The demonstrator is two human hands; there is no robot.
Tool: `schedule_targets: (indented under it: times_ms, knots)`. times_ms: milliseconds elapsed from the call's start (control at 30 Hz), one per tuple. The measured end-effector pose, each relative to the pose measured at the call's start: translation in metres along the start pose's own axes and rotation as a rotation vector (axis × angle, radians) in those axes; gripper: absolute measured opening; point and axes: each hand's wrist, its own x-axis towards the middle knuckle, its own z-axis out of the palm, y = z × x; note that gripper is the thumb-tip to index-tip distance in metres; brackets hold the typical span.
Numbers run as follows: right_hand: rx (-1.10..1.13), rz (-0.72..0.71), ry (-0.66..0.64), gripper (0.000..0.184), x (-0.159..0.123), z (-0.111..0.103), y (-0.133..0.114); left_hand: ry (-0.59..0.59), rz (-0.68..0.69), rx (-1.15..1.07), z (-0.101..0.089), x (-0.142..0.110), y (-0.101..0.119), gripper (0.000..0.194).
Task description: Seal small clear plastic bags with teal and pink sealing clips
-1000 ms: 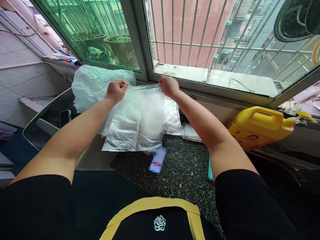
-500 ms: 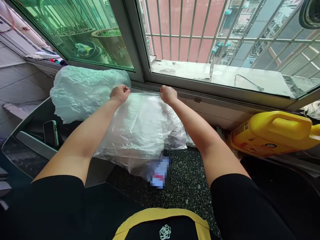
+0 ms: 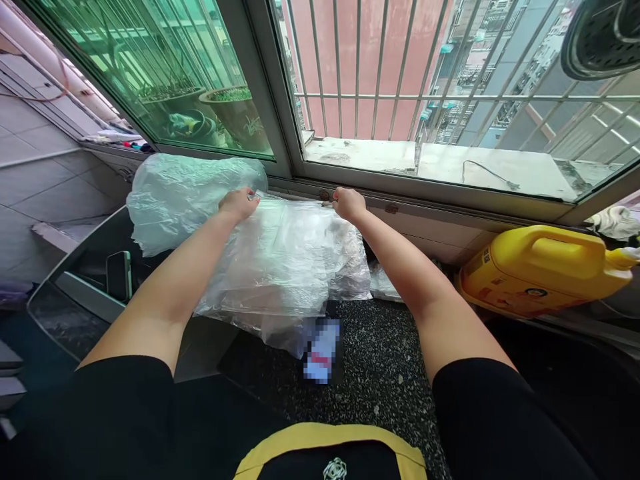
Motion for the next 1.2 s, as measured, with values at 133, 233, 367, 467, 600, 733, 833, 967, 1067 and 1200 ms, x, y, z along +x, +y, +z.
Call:
schedule_targets:
  times_ms: [133,233,367,467,600,733,833,967,1067,1200]
  knots:
    - [-0.004,0.008,0.067,0.024,-0.018,-0.022,0.020,0.078,0.037,0.016,-0.024,-0.017,0.005,0.035]
    - [0.037,-0.003,0.162,0.022,-0.038,-0.040,0.041,0.173,0.147,-0.124,-0.043,-0.038,0.029,0.027]
    - [0.124,-0.004,0.264,0.021,-0.075,-0.056,0.078,0.263,0.454,-0.360,-0.060,-0.085,0.089,0.023]
    - [0.173,0.023,0.321,0.021,-0.112,-0.060,0.112,0.231,0.625,-0.564,-0.055,-0.137,0.142,0.026]
    - [0.200,0.110,0.370,0.021,-0.165,-0.051,0.164,0.116,0.736,-0.869,-0.011,-0.214,0.198,0.028]
    - [0.194,0.298,0.316,0.024,-0.214,-0.027,0.211,-0.151,0.801,-1.034,0.071,-0.264,0.233,0.021]
    - [0.129,0.506,0.151,0.023,-0.243,-0.002,0.235,-0.334,0.665,-0.890,0.137,-0.274,0.252,0.018]
    - [0.100,0.610,0.060,0.021,-0.263,0.030,0.253,-0.446,0.488,-0.659,0.198,-0.265,0.274,0.020]
    - [0.075,0.672,0.016,0.020,-0.267,0.050,0.259,-0.472,0.452,-0.546,0.225,-0.252,0.290,0.023]
    - [0.034,0.692,0.005,0.025,-0.262,0.068,0.265,-0.411,0.426,-0.410,0.251,-0.236,0.314,0.027]
